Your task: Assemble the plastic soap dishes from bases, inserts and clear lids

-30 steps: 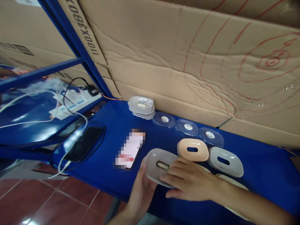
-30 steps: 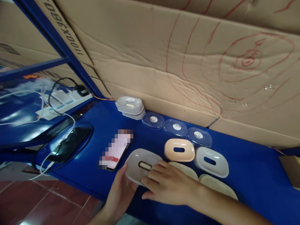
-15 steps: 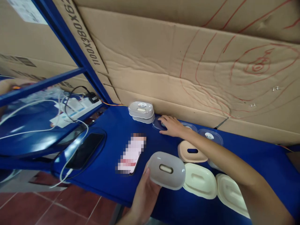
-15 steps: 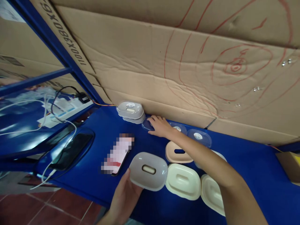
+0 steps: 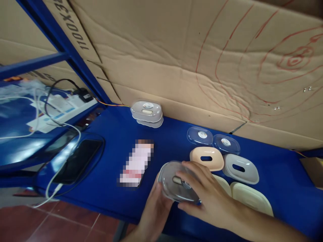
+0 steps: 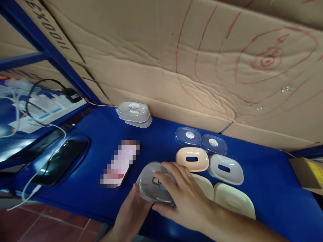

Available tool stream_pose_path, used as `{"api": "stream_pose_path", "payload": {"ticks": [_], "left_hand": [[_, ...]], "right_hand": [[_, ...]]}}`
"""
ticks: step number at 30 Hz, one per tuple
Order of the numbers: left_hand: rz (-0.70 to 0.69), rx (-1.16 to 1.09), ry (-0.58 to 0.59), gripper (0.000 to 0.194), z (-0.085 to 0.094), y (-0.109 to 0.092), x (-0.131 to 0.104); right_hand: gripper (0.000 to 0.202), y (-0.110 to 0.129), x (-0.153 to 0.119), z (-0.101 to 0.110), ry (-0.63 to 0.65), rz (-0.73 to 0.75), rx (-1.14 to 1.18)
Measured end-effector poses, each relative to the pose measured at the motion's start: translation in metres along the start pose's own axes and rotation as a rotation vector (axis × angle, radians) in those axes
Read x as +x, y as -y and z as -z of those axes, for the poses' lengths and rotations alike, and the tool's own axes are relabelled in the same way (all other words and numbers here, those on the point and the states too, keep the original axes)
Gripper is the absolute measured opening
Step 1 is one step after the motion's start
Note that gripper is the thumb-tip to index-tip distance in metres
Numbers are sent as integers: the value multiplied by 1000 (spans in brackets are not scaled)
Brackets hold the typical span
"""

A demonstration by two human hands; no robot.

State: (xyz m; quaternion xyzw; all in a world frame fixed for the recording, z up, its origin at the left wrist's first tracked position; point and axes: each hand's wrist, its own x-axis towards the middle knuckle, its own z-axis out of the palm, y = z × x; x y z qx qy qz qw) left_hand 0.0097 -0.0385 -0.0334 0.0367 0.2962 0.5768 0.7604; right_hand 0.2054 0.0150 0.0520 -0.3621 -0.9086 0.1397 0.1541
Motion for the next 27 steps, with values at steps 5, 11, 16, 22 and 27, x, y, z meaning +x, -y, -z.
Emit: {"api": "stream_pose_path", "payload": {"ticks": [5, 11, 16, 22, 27], "left_hand": [[19, 17, -22, 56, 11, 4, -3], [49, 93, 58, 62, 14, 2, -10], [203, 270, 190, 62, -5, -26, -12], [287, 474, 326, 69, -36, -58, 9], [293, 473, 342, 61, -53, -55, 31]], "right_hand": [[89, 1, -19, -14, -7, 41, -99], [88, 4, -44, -37, -72, 50, -179], [96, 2, -60, -40, -84, 64, -180], [74, -10, -70, -35, -168, 106, -155], [64, -18, -66, -30, -251, 71, -185]]}}
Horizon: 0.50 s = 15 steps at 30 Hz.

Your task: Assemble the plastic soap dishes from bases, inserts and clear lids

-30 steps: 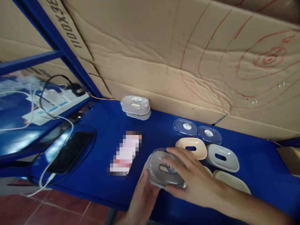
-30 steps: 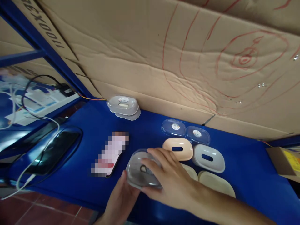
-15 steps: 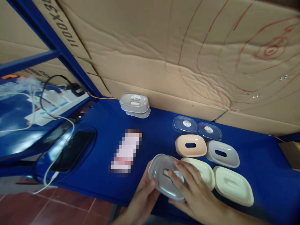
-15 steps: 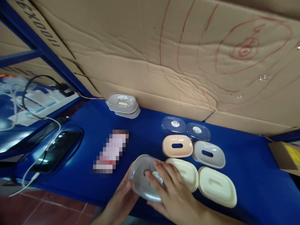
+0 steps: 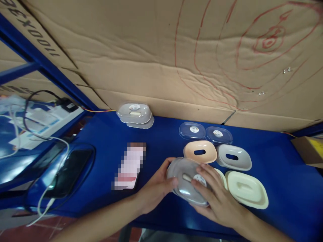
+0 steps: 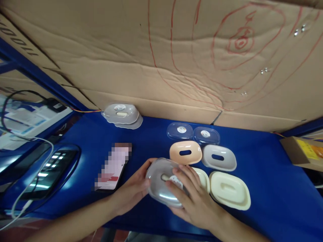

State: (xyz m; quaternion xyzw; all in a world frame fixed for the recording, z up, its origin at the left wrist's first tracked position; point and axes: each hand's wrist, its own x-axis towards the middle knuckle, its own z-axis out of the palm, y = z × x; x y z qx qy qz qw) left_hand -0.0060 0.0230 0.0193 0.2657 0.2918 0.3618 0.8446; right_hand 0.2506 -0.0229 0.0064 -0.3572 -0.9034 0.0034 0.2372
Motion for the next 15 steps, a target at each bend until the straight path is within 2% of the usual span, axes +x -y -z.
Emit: {"api": "stream_pose_path", "payload": {"ticks": [4, 10, 12, 15], "left_hand": [[30, -1, -45, 49, -3, 3, 5], [103, -69, -153, 35, -6, 15, -13], [120, -83, -180, 38, -6, 21, -21], [88, -90, -199, 50, -3, 30, -30]], "right_hand": [[63, 1, 5, 5, 42, -29, -14], [70, 10, 11, 15, 215, -102, 120], [75, 13, 9, 15, 248, -109, 146], [79, 13, -1, 13, 218, -33, 120]]}}
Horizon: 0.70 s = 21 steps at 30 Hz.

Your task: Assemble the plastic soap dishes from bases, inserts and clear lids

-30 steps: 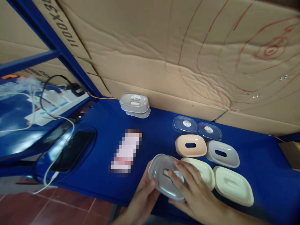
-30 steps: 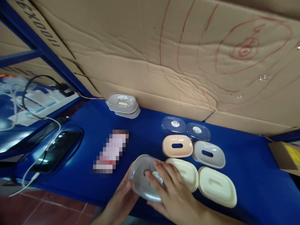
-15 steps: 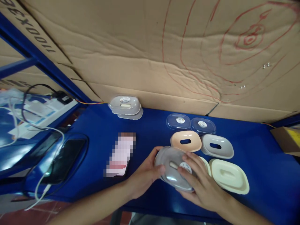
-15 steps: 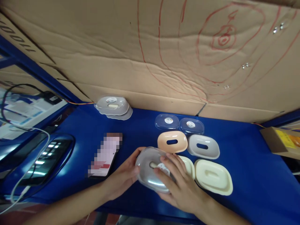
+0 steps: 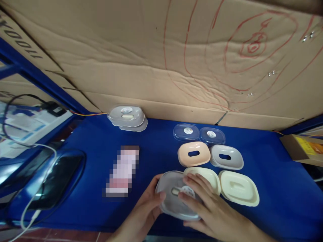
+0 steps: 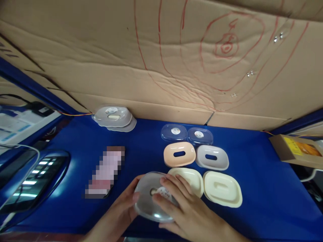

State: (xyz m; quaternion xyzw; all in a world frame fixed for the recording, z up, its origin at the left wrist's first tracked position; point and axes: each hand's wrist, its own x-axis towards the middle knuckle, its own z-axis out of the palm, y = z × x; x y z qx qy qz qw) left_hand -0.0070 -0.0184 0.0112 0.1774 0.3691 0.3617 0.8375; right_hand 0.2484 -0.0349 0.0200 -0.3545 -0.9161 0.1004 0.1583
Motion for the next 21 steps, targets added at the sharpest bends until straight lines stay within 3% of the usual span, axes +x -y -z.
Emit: {"api": "stream_pose_path", "payload": {"ticks": [4, 8, 11, 17, 21], "left_hand": [[-88, -31, -13, 60, 3, 9, -4], [-85, -47, -46, 60, 4, 15, -1], [-83, -60, -82, 60, 7, 21, 3], [-122, -118, -215, 64, 8, 29, 1], [-142, -123, -224, 71, 5, 25, -5]], "right_hand": [[86, -12, -17, -2, -79, -42, -13], [85, -20, -28, 8, 40, -170, 3], [90, -14, -29, 10, 94, -198, 58], [88, 6, -26, -4, 27, -270, 116], [81, 12, -24, -8, 0, -292, 172]]}}
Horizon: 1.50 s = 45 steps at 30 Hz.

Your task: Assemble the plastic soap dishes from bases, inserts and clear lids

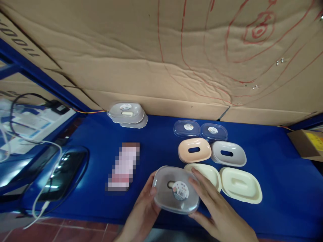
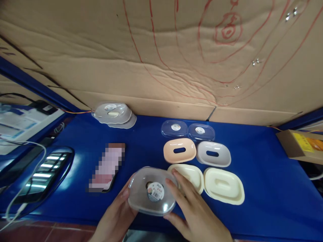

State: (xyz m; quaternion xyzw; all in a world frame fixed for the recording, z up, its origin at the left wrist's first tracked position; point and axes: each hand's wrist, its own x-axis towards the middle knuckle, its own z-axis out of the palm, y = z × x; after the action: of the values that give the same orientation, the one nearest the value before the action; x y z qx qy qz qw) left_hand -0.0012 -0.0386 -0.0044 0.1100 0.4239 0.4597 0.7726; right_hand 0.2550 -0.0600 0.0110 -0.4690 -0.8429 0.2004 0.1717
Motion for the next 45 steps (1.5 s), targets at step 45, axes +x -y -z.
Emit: {"api": "stream_pose_path", "payload": {"ticks": [45], "left_hand": [[-244, 162, -99, 95, -20, 24, -11]], "right_hand": [[77, 11, 6, -32, -306, -271, 949]]}}
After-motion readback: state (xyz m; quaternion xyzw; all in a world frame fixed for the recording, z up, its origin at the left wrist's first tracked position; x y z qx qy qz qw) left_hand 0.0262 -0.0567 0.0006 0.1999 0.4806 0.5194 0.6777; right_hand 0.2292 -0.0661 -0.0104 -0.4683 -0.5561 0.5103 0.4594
